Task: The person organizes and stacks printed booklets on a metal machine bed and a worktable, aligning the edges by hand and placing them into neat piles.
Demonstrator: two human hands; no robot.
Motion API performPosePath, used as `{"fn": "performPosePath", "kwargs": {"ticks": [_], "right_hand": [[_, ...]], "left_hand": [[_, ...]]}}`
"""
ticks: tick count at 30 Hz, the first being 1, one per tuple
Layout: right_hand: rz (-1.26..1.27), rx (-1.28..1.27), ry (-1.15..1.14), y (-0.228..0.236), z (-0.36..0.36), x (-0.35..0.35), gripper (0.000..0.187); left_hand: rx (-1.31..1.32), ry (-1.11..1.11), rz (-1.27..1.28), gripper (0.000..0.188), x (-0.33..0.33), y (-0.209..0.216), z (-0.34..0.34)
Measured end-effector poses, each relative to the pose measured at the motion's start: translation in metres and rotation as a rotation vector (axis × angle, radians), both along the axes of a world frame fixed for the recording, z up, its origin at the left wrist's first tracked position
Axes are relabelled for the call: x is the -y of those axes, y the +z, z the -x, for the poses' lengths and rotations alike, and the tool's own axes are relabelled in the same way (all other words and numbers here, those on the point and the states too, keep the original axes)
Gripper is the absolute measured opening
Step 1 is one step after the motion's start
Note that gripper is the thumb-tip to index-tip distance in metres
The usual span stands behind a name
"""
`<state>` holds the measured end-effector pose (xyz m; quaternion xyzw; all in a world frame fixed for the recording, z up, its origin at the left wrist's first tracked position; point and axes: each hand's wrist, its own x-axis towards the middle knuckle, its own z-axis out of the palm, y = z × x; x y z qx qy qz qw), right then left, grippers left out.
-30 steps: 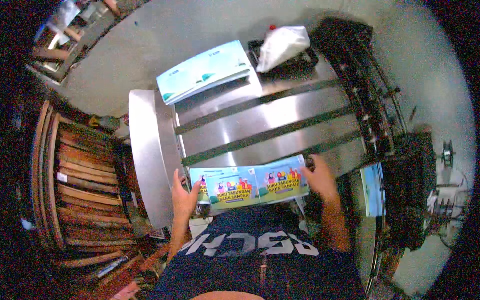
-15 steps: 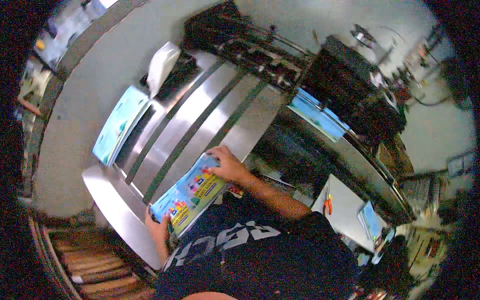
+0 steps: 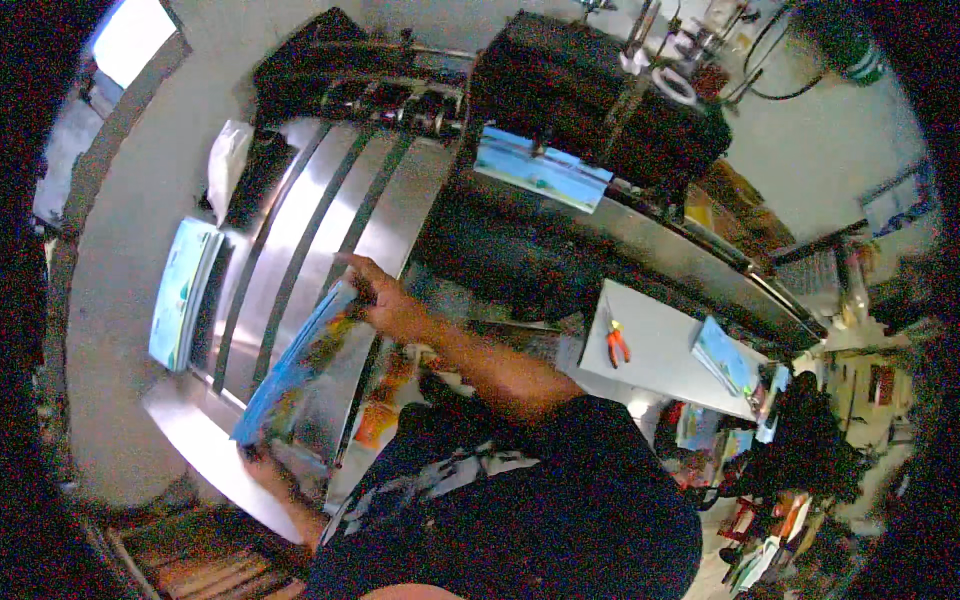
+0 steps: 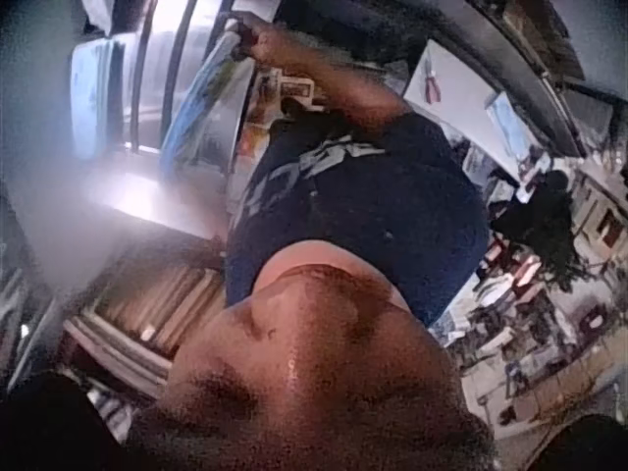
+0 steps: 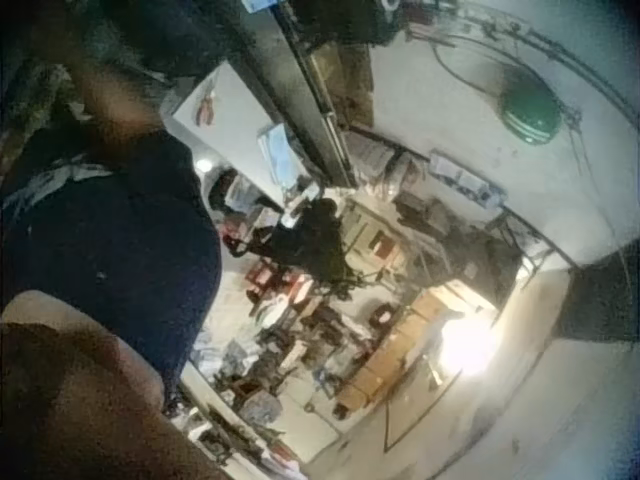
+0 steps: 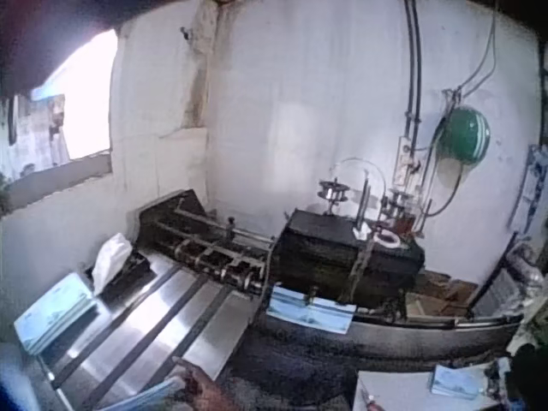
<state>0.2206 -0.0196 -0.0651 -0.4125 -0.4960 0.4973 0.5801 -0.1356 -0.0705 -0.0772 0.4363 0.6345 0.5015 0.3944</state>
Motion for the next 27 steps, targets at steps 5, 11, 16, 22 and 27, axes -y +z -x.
{"fn": "performPosePath", "kwargs": {"ticks": [5,11,16,22,27], "right_hand": [[0.087,0.308,0.001,-0.036,-0.009,0.016,0.057],[0.141,0.161,-0.250,-0.009,-0.085,0.128,0.027],[0.116,0.251,-0.525,0.008,-0.166,0.248,0.025],[0.193,0.173,-0.813,-0.031,-0.206,0.353,0.028],[0.515,0.026,-0.843,-0.016,-0.195,0.418,0.044]], "left_hand": [[-0.011,-0.128,-0.172,0.039,0.008,-0.027,-0.024],[-0.040,-0.213,-0.217,0.033,0.035,0.030,-0.106],[0.034,-0.615,-0.268,0.030,0.051,0.053,-0.195],[0.068,-0.916,-0.125,0.025,0.073,0.053,-0.299],[-0.135,-1.172,0.113,0.035,0.068,0.007,-0.344]]}}
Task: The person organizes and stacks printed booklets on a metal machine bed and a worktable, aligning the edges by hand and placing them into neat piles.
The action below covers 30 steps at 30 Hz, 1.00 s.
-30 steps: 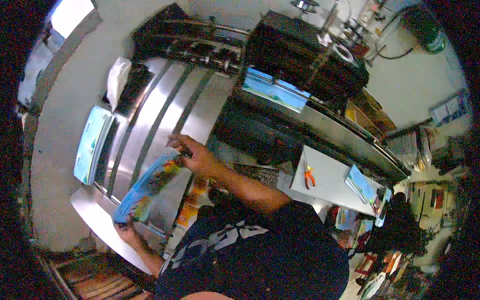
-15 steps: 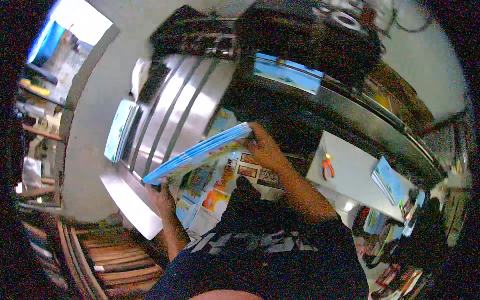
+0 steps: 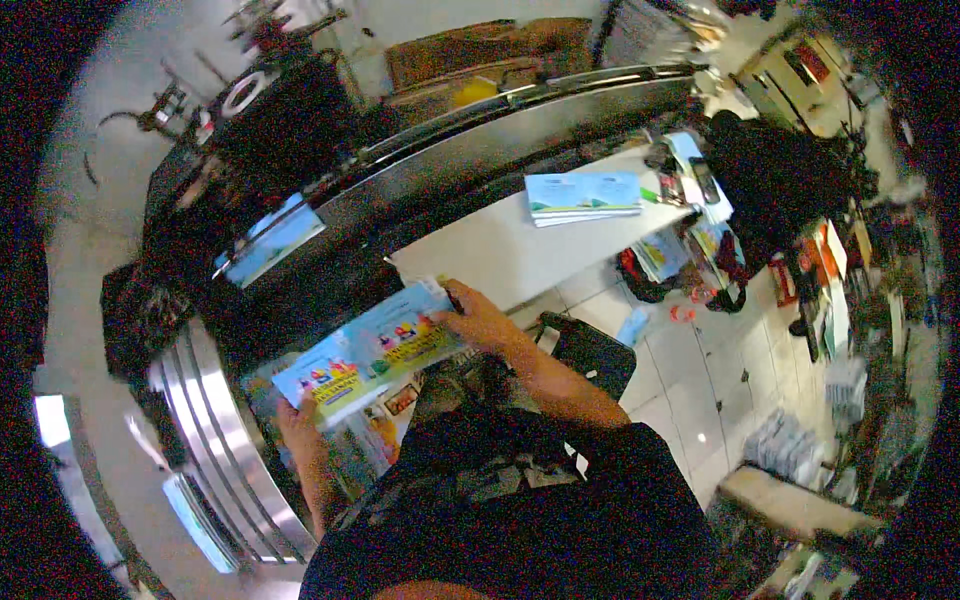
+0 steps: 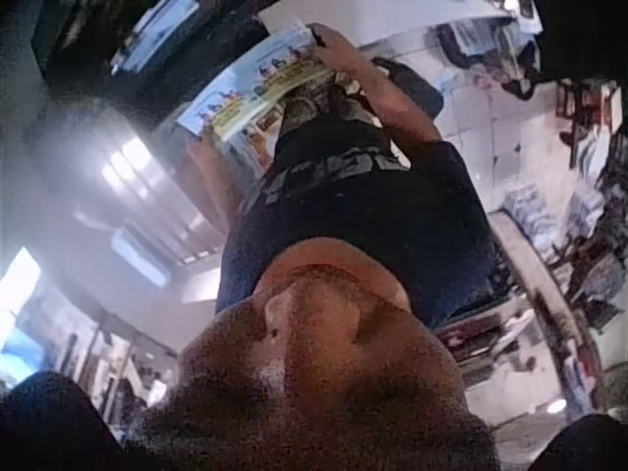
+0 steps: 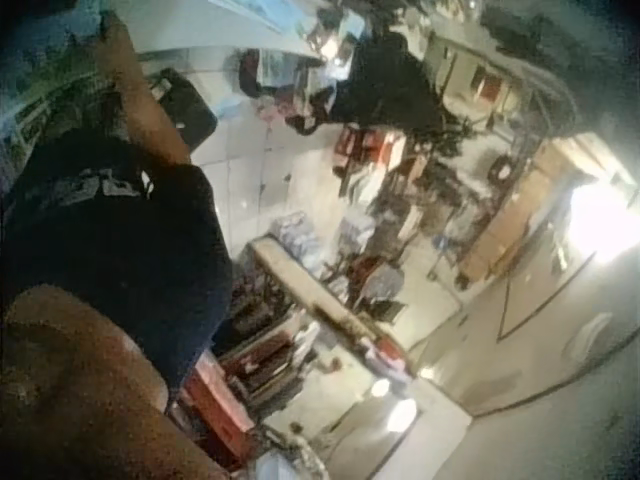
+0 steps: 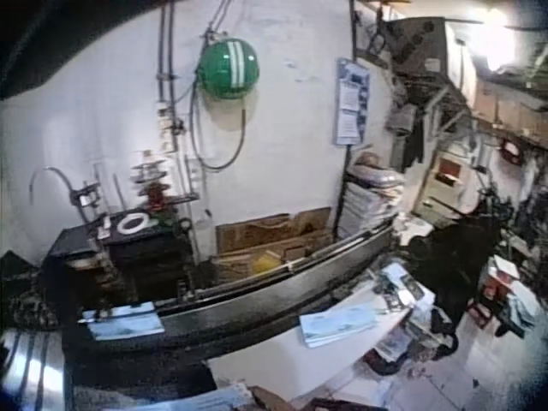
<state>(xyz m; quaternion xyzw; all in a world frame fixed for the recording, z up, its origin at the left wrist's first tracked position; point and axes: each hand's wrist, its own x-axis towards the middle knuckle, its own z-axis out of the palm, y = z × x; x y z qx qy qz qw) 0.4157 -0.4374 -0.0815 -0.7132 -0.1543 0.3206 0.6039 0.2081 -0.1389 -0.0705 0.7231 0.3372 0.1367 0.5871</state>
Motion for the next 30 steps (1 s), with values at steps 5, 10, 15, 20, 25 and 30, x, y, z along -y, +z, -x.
{"fn": "performPosePath", "kwargs": {"ticks": [5,10,15,20,25,30], "right_hand": [[0.036,-0.007,-0.288,-0.060,0.042,0.057,0.053],[-0.052,-0.140,-0.479,-0.106,0.057,0.103,0.043],[0.055,-0.305,-0.653,-0.079,0.042,0.125,0.035],[0.126,-0.349,-0.642,-0.102,0.004,0.174,0.042],[0.047,-0.380,-0.577,-0.087,-0.094,0.206,0.046],[0.828,0.681,-0.118,-0.114,-0.259,0.269,0.066]], "left_hand": [[-0.028,-0.076,0.345,0.032,0.047,-0.018,-0.032],[-0.219,-0.403,0.473,0.032,0.055,-0.023,-0.081],[-0.126,-0.569,0.387,0.037,0.076,-0.065,-0.124],[-0.135,-0.589,0.179,0.036,0.115,-0.046,-0.176],[-0.020,-0.417,0.235,0.034,0.098,-0.073,-0.206],[-0.298,-0.019,-0.162,0.036,0.078,-0.037,-0.193]]}}
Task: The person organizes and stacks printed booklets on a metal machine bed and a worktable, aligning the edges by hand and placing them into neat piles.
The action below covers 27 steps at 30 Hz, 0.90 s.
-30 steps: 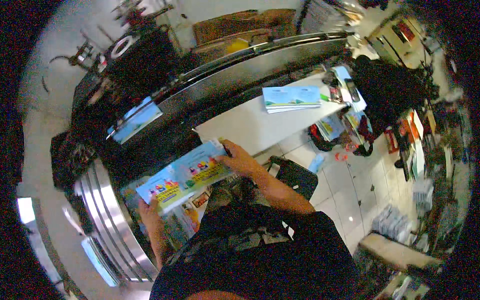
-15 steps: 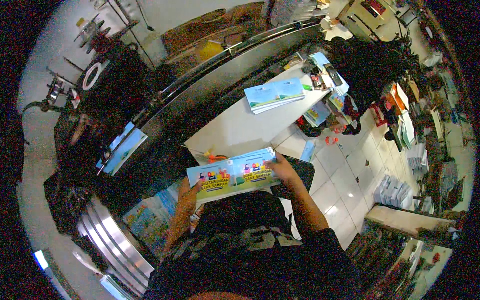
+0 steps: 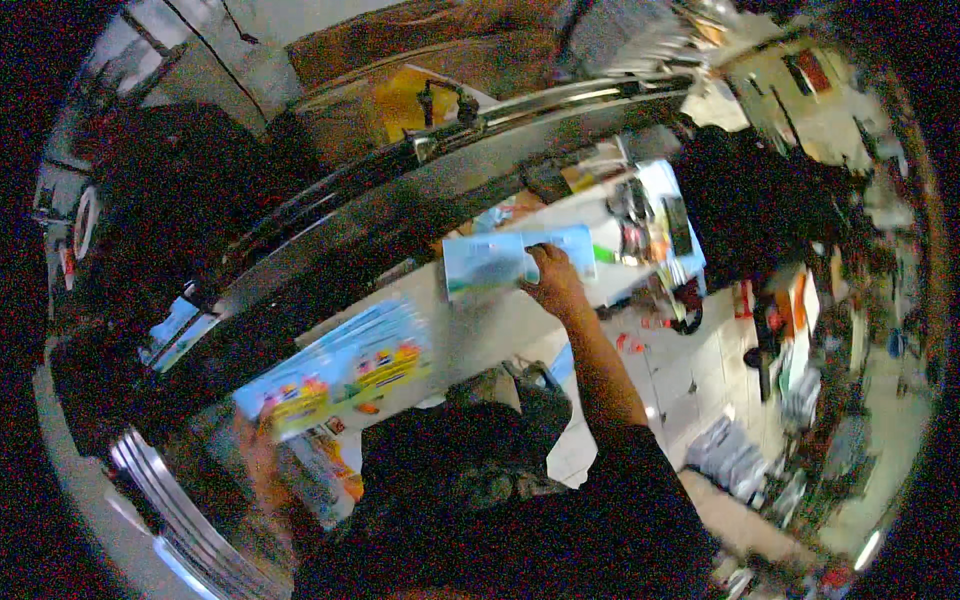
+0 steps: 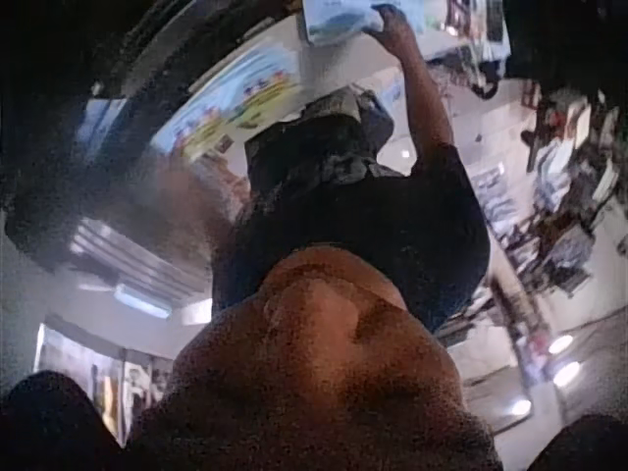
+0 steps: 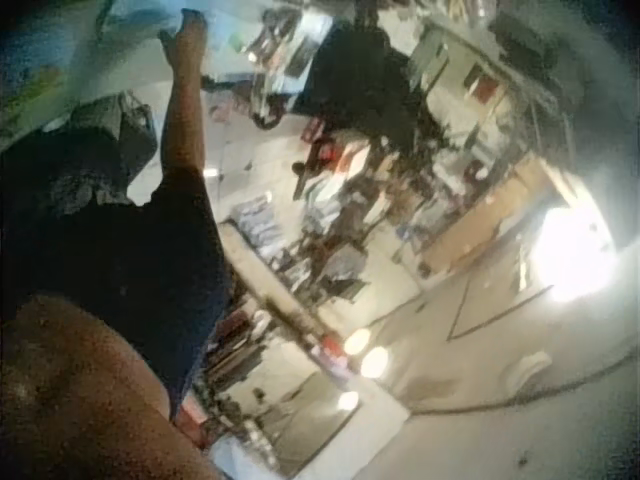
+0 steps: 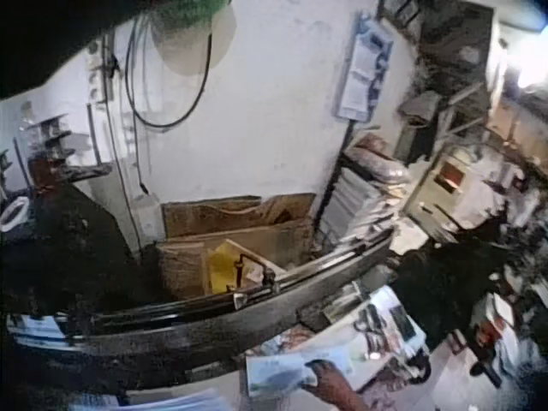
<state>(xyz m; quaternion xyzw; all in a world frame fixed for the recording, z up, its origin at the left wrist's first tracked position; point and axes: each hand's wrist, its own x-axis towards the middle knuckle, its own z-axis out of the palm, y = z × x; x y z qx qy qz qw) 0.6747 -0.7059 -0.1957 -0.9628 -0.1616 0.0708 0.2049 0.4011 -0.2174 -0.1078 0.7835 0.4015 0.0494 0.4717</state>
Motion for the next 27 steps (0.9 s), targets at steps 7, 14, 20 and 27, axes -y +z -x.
{"fn": "performPosePath", "kwargs": {"ticks": [7,14,20,27], "right_hand": [[0.361,-0.055,0.534,-0.045,-0.102,-0.001,0.081],[0.486,-0.215,0.577,-0.050,-0.106,0.003,0.085],[0.345,-0.416,0.516,-0.021,-0.093,0.002,0.078],[0.074,0.202,0.641,0.019,-0.070,-0.022,0.026]], "left_hand": [[0.174,0.357,-0.038,0.042,0.050,0.056,0.031],[0.375,0.543,-0.605,0.047,0.088,-0.034,0.208],[-0.633,0.360,-1.525,0.046,0.159,-0.073,0.288],[0.078,0.722,-1.271,0.046,0.163,-0.156,0.400]]}}
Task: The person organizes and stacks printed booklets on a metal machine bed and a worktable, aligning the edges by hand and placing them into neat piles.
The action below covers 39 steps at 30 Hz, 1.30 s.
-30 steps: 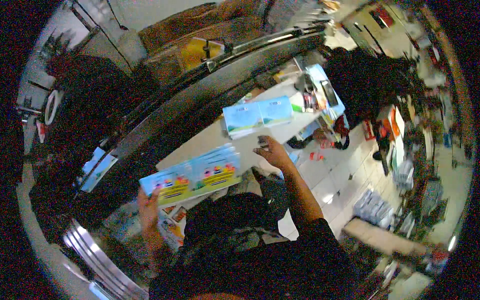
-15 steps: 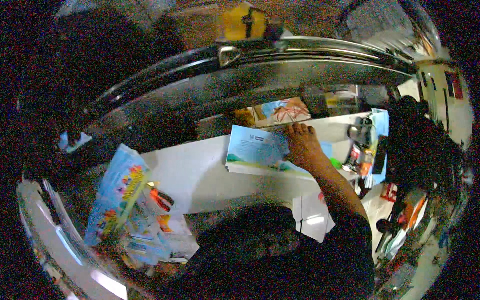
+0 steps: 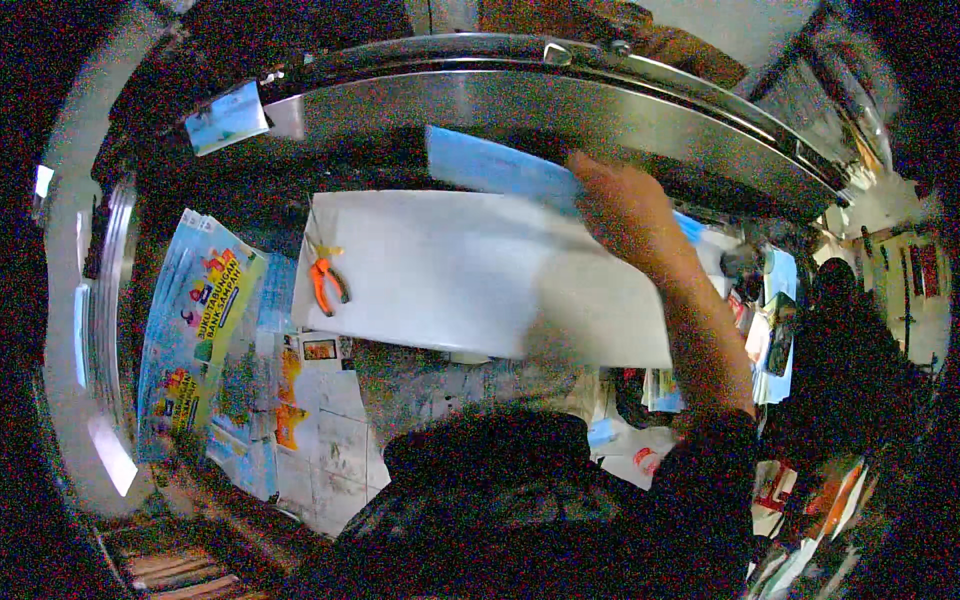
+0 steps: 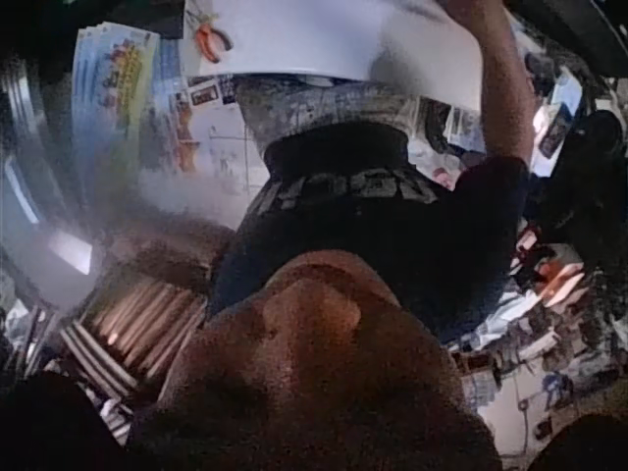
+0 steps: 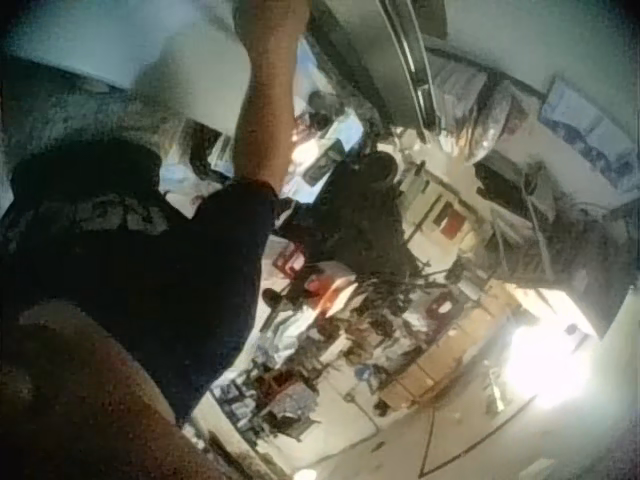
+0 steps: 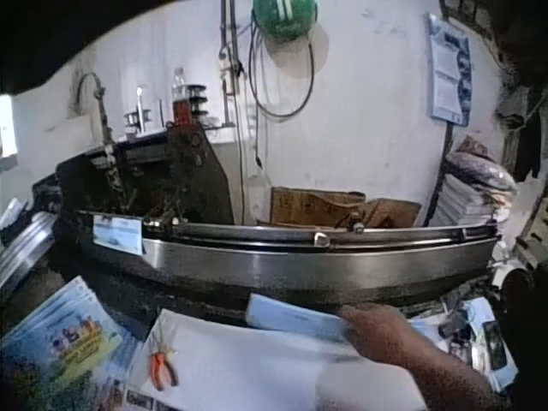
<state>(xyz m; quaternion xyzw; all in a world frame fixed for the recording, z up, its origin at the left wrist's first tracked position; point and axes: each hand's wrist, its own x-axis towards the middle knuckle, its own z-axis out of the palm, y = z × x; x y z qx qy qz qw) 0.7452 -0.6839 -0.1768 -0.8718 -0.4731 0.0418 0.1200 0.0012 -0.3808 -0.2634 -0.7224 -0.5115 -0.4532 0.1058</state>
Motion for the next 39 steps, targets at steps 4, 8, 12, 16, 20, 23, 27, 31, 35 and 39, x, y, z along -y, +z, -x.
{"fn": "performPosePath", "kwargs": {"ticks": [4,8,12,16,20,23,27,31,35,39], "right_hand": [[-0.192,0.400,0.181,-0.073,0.014,-0.009,0.022],[0.117,0.375,0.362,-0.125,0.072,0.027,0.027],[0.215,0.052,0.475,-0.048,0.139,0.075,0.031],[0.128,-0.159,0.452,-0.007,0.133,0.090,0.033],[0.061,-0.073,0.100,0.009,0.120,0.095,0.035],[-0.039,-0.174,-0.144,0.008,0.101,0.101,0.031],[-0.072,-0.218,-0.260,-0.001,0.085,0.113,0.033],[-0.112,-0.184,-0.424,-0.016,0.073,0.111,0.034],[-0.093,-0.509,-0.447,-0.050,0.072,0.108,0.060],[-0.480,-1.055,-0.476,-0.088,0.089,0.050,0.074]], "left_hand": [[-0.301,0.014,-0.204,0.047,0.020,0.004,-0.080],[-0.286,0.065,-0.302,0.048,0.049,0.020,-0.124],[0.713,-0.158,0.237,0.043,0.050,0.011,-0.118],[0.295,-0.159,0.277,0.042,0.063,-0.014,-0.200],[0.946,-0.618,0.699,0.044,0.122,-0.007,-0.363],[0.878,-0.675,0.670,0.039,0.157,-0.022,-0.410],[0.825,-0.781,0.868,0.035,0.176,-0.035,-0.437],[0.797,-0.784,0.926,0.034,0.174,-0.051,-0.453],[0.442,-0.932,0.971,0.034,0.181,-0.061,-0.452],[0.344,-1.130,0.804,0.035,0.183,-0.078,-0.448]]}}
